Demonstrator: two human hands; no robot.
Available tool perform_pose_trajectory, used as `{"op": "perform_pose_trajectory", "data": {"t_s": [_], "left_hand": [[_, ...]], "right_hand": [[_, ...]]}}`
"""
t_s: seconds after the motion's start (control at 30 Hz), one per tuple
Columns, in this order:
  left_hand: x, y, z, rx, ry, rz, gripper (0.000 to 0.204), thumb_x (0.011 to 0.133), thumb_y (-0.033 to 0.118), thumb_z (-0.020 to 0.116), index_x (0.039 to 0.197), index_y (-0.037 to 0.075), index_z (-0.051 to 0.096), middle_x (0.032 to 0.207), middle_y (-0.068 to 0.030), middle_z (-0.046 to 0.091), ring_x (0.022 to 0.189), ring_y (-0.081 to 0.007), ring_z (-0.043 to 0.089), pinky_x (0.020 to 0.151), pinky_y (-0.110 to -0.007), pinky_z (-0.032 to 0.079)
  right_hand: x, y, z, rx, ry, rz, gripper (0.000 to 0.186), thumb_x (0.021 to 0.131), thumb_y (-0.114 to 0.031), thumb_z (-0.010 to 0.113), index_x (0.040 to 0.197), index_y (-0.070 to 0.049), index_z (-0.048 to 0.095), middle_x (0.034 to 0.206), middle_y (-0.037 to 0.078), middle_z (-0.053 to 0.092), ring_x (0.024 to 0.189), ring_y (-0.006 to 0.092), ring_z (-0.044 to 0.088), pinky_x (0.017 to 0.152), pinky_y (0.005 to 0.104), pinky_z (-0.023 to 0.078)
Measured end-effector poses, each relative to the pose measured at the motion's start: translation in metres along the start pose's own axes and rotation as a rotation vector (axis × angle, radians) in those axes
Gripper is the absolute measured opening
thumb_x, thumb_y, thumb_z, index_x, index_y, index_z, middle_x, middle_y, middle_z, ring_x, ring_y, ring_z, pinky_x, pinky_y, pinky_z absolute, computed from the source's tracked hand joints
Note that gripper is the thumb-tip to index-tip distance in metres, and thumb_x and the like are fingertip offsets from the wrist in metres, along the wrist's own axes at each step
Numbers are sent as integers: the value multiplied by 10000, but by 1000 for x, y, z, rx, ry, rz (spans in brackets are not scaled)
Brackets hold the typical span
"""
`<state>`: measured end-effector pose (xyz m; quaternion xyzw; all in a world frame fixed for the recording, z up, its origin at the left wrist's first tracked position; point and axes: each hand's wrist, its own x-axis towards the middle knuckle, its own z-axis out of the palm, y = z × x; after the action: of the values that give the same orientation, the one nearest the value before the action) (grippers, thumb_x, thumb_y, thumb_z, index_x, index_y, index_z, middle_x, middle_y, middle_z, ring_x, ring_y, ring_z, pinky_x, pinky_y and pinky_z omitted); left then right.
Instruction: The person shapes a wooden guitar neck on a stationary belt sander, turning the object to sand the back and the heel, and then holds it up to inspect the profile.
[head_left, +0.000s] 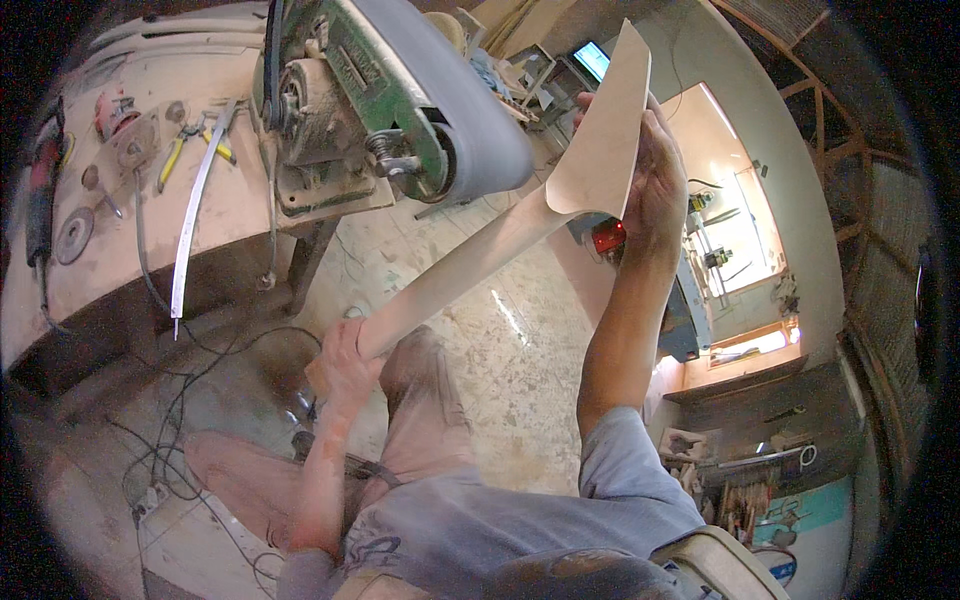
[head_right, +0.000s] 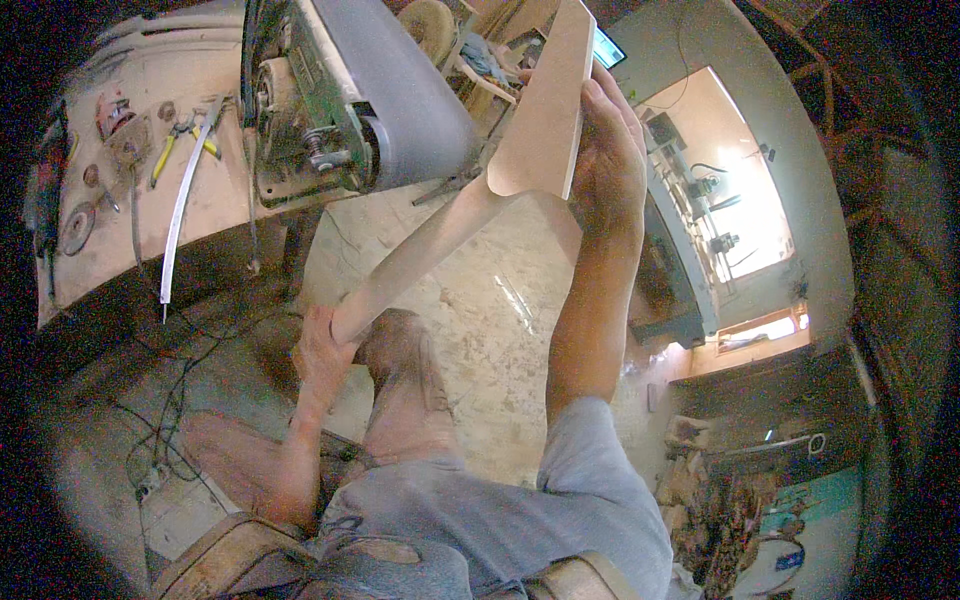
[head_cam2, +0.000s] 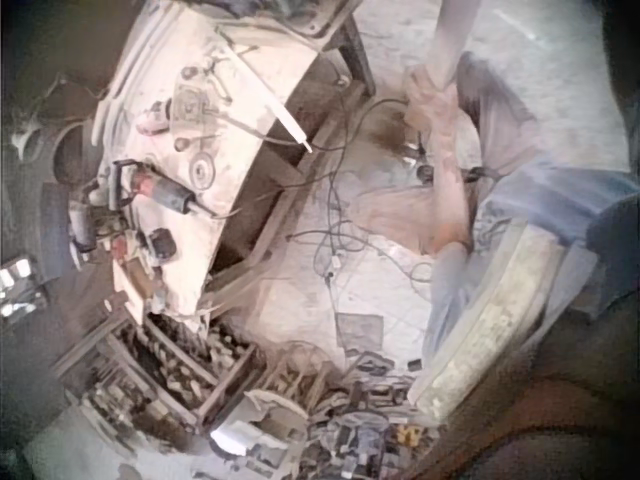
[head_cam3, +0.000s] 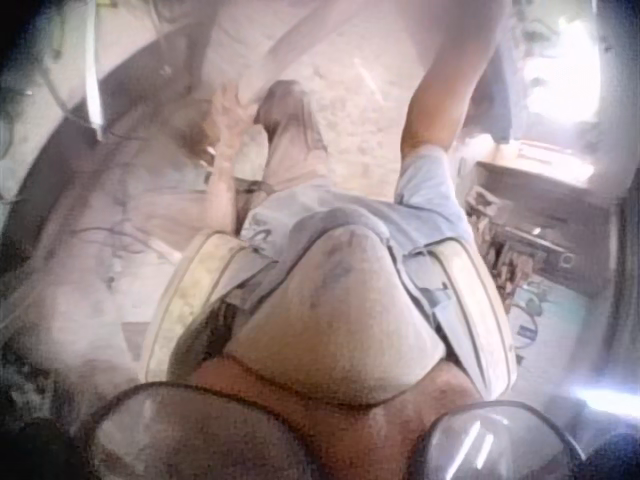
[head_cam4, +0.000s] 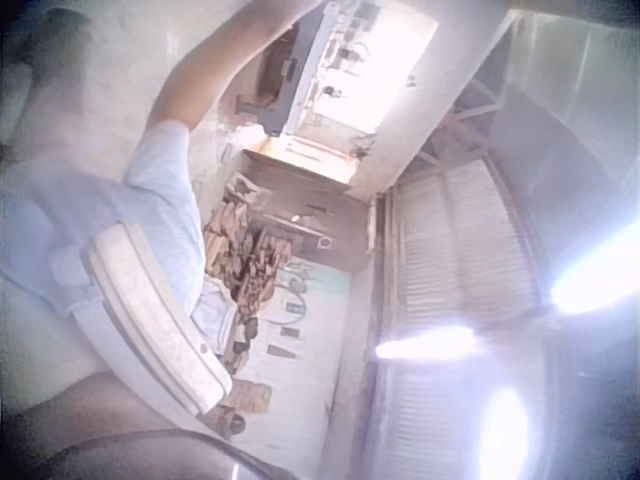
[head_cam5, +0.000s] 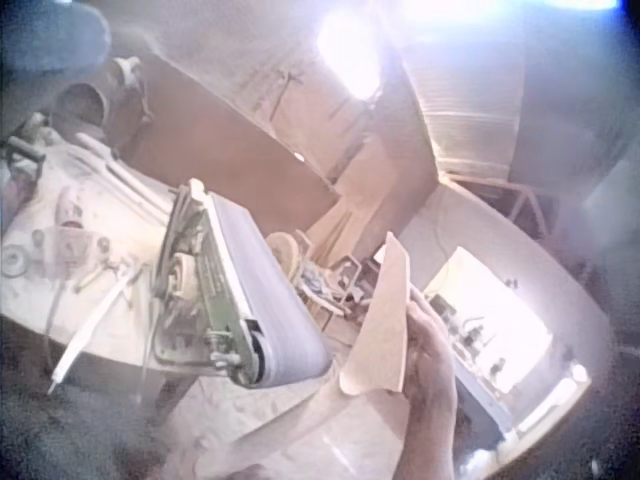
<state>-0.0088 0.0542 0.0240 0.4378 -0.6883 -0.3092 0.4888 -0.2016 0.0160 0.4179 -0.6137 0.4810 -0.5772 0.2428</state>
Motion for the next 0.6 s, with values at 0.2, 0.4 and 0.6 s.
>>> {"op": "perform_pose_trajectory", "data": {"t_s": [0.2,0.4,0.6], "left_hand": [[4,-16,11,-135,-49,21,544,649,124,838,1119,65,570,1024,-175,560,961,-426,559,817,-511,479],[5,-17,10,-148,-32,55,549,646,103,835,1122,58,566,1020,-182,558,939,-429,567,810,-502,490],[5,-23,13,-205,-62,65,520,653,54,791,1127,43,577,1023,-184,576,962,-437,577,826,-506,499]], "right_hand": [[-1,3,15,-42,12,17,507,1061,-266,415,1451,57,395,1278,283,607,1092,297,672,898,392,594],[4,7,18,-60,8,8,503,1065,-254,424,1451,67,395,1263,283,616,1091,293,672,908,397,589],[5,9,18,-29,66,-3,476,1026,-174,558,1415,84,466,1218,218,661,1093,270,690,911,377,596]]}}
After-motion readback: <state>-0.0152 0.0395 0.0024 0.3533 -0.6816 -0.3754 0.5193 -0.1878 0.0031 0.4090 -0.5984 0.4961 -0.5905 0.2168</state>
